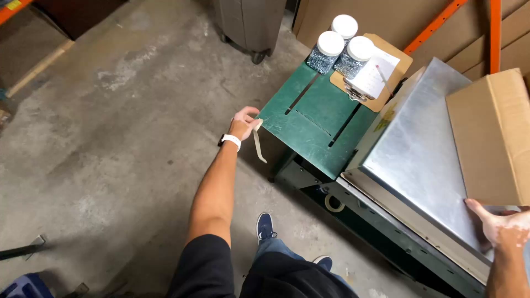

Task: The person assembles and tapes cardboard boxes, placing jars of screws into some of them before sealing them with tape.

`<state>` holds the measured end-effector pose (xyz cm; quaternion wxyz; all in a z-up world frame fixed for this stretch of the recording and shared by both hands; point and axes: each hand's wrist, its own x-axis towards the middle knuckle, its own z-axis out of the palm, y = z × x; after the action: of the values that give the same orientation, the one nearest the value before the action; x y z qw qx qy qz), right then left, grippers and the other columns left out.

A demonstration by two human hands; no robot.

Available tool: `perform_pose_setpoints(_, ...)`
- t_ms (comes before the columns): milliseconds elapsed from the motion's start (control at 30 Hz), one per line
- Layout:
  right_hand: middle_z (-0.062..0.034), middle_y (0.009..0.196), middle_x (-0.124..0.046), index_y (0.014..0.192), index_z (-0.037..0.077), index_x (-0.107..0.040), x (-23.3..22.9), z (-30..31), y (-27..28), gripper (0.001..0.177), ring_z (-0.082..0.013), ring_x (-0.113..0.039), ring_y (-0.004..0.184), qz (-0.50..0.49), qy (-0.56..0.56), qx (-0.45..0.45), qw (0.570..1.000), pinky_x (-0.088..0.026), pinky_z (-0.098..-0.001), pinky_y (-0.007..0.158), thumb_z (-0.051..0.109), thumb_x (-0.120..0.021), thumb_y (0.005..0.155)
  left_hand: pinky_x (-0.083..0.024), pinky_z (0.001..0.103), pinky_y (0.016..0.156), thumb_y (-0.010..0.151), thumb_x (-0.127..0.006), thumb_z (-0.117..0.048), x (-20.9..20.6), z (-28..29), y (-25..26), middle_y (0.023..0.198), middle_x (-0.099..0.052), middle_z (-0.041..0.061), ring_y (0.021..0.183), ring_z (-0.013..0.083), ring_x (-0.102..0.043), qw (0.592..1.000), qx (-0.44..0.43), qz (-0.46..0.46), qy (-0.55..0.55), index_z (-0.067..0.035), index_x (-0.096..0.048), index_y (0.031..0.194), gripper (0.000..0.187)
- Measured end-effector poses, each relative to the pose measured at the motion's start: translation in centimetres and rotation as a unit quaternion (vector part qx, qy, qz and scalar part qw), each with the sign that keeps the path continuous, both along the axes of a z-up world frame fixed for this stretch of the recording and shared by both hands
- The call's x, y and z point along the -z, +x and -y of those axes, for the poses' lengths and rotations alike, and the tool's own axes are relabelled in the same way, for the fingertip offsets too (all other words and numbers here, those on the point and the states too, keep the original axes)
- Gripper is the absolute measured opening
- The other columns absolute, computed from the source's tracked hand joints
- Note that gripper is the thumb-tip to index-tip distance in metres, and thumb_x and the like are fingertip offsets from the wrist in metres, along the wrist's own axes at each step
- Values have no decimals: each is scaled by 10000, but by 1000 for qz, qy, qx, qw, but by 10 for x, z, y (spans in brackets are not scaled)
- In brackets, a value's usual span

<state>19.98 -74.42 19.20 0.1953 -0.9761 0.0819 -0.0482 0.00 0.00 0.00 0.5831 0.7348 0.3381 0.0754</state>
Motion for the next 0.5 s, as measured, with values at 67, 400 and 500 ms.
perform_pose_setpoints(67, -348, 1358, -751, 1509, -162, -583, 3, 2, 3, 1083, -509, -705, 1238, -14, 3, 10, 1000, -529, -577, 1033, 517, -1093, 838, -590, 355, 910, 946, -831, -280, -6, -5, 6, 898, -817, -35, 910, 181, -763, 999, -11, -39, 11, -332, -669, 1361, 449)
perform_pose_setpoints(400, -400, 1481, -661, 1554, -207, -586, 16, 13, 3, 1009, -558, -621, 1321, -40, -3, 5, 999, -461, -621, 1086, 502, -1007, 973, -516, 483, 990, 935, -848, -266, -4, -18, 16, 874, -796, -11, 1261, 276, -586, 994, -8, -96, 46, -253, -523, 1333, 514)
perform_pose_setpoints(500, -408, 1491, -664, 1546, -217, -608, 45, 40, 19, 990, -572, -619, 1324, -32, -10, -17, 999, -453, -632, 1099, 524, -994, 1013, -510, 470, 1024, 900, -873, -318, -1, -24, 15, 885, -799, -15, 1301, 267, -565, 994, -11, -105, 35, -259, -530, 1308, 537)
